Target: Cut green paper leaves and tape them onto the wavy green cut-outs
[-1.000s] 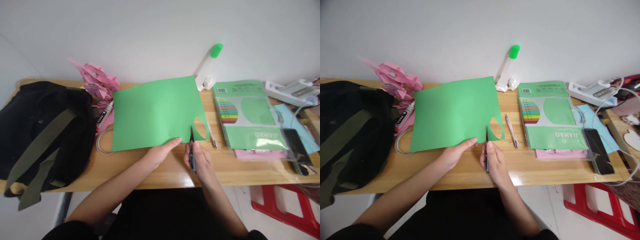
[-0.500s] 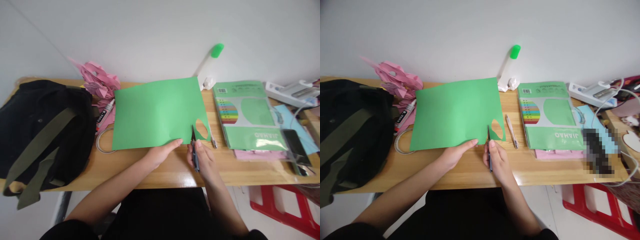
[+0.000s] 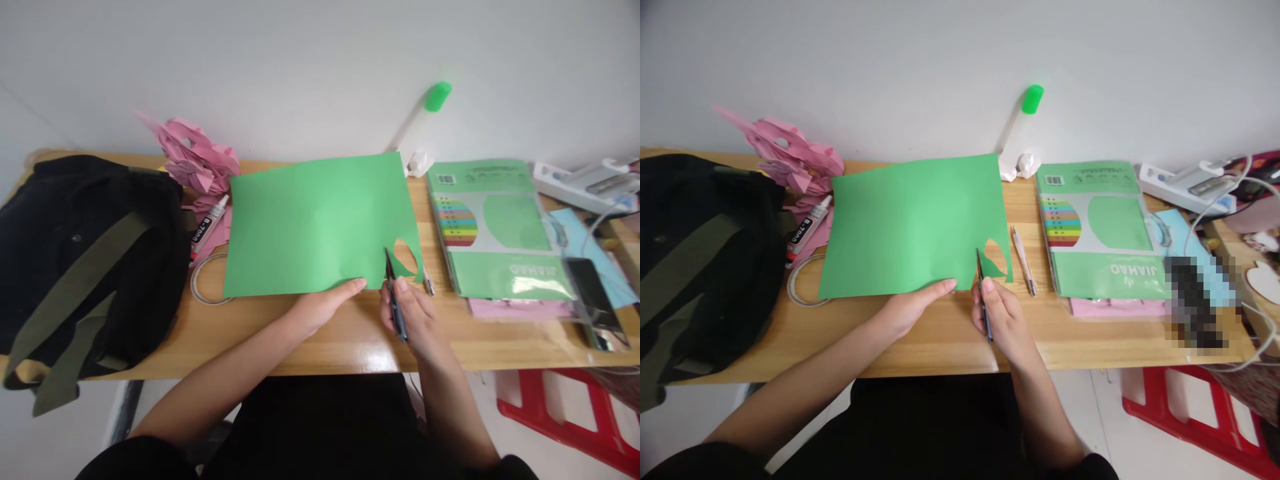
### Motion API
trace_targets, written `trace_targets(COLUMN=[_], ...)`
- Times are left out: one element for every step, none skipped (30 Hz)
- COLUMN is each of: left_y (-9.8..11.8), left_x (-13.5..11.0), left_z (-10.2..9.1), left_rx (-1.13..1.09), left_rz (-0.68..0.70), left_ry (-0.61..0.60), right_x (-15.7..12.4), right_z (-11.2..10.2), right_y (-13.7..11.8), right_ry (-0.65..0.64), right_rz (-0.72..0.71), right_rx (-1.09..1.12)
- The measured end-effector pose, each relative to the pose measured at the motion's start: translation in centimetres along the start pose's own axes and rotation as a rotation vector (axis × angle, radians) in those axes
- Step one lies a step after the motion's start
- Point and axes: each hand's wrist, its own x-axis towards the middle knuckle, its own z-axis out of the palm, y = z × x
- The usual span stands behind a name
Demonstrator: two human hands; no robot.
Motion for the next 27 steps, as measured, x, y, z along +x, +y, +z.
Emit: trace_targets(left_y=[0.1, 0.1, 0.2, 0.3, 0.3, 0.4, 0.4, 0.4, 0.5, 0.5, 0.5, 0.5, 0.4, 0.4, 0.4, 0.4, 0.4, 0.4, 0.4, 0.4, 0.5, 0.5, 0.5, 0.5, 0.5, 0.5, 0.6], left_x=[0.0, 0.0, 0.0, -0.1, -0.1, -0.1, -0.1, -0.1, -0.2, -0.2, -0.2, -0.3, -0.3, -0.3, -0.3, -0.3, -0.3, -0.3, -0.4, -0.4, -0.4, -0.4, -0.4, -0.4, -0.4, -0.4, -0.4], left_z=[0.0, 0.0, 0.1, 0.1, 0.1, 0.1, 0.1, 0.1, 0.1, 0.1, 0.1, 0.1, 0.1, 0.1, 0.1, 0.1, 0.1, 0.1, 0.1, 0.1, 0.1, 0.1, 0.1, 0.1, 0.1, 0.1, 0.1], left_rx=[0.004, 0.011, 0.019, 0.028, 0.039, 0.05, 0.06, 0.066, 0.068, 0.071, 0.076, 0.086, 0.097, 0.11, 0.121, 0.13, 0.137, 0.143, 0.151, 0.157, 0.162, 0.165, 0.165, 0.162, 0.159, 0.155, 0.151], left_rz=[-0.001, 0.0, 0.001, 0.002, 0.006, 0.012, 0.02, 0.025, 0.026, 0.027, 0.031, 0.039, 0.049, 0.058, 0.064, 0.067, 0.065, 0.06, 0.055, 0.051, 0.046, 0.04, 0.035, 0.032, 0.027, 0.02, 0.012], left_ry=[-0.015, -0.028, -0.037, -0.043, -0.047, -0.05, -0.054, -0.06, -0.068, -0.077, -0.086, -0.094, -0.099, -0.102, -0.105, -0.106, -0.106, -0.104, -0.102, -0.097, -0.091, -0.085, -0.08, -0.075, -0.073, -0.074, -0.073], right_x=[0.0, 0.1, 0.1, 0.1, 0.0, 0.0, 0.0, -0.1, -0.1, -0.1, -0.1, -0.1, -0.1, -0.1, -0.1, 0.0, 0.0, 0.0, 0.1, 0.1, 0.1, 0.1, 0.1, 0.0, -0.1, -0.2, -0.3], right_z=[-0.1, -0.3, -0.5, -0.7, -0.9, -1.0, -1.2, -1.3, -1.5, -1.6, -1.7, -1.7, -1.8, -1.9, -2.0, -2.0, -2.1, -2.2, -2.2, -2.3, -2.4, -2.5, -2.6, -2.7, -2.9, -3.1, -3.3], right_y=[0.0, 0.0, 0.0, 0.0, 0.0, 0.0, 0.0, 0.0, 0.0, 0.0, 0.1, 0.1, 0.1, 0.1, 0.1, 0.1, 0.0, -0.1, -0.2, -0.4, -0.5, -0.7, -0.9, -1.0, -1.1, -1.2, -1.2], right_ry=[-0.004, -0.009, -0.015, -0.02, -0.026, -0.03, -0.035, -0.042, -0.049, -0.055, -0.057, -0.055, -0.053, -0.049, -0.048, -0.05, -0.056, -0.064, -0.07, -0.075, -0.084, -0.096, -0.111, -0.13, -0.149, -0.166, -0.177], right_rz=[0.002, 0.004, 0.005, 0.009, 0.014, 0.019, 0.024, 0.028, 0.032, 0.036, 0.038, 0.038, 0.039, 0.037, 0.034, 0.03, 0.028, 0.025, 0.023, 0.025, 0.026, 0.029, 0.035, 0.042, 0.051, 0.061, 0.075], right_rx=[0.001, 0.001, 0.001, 0.0, -0.002, -0.003, -0.002, 0.001, 0.004, 0.007, 0.01, 0.01, 0.007, 0.001, -0.005, -0.011, -0.019, -0.027, -0.037, -0.046, -0.053, -0.059, -0.064, -0.069, -0.074, -0.076, -0.074])
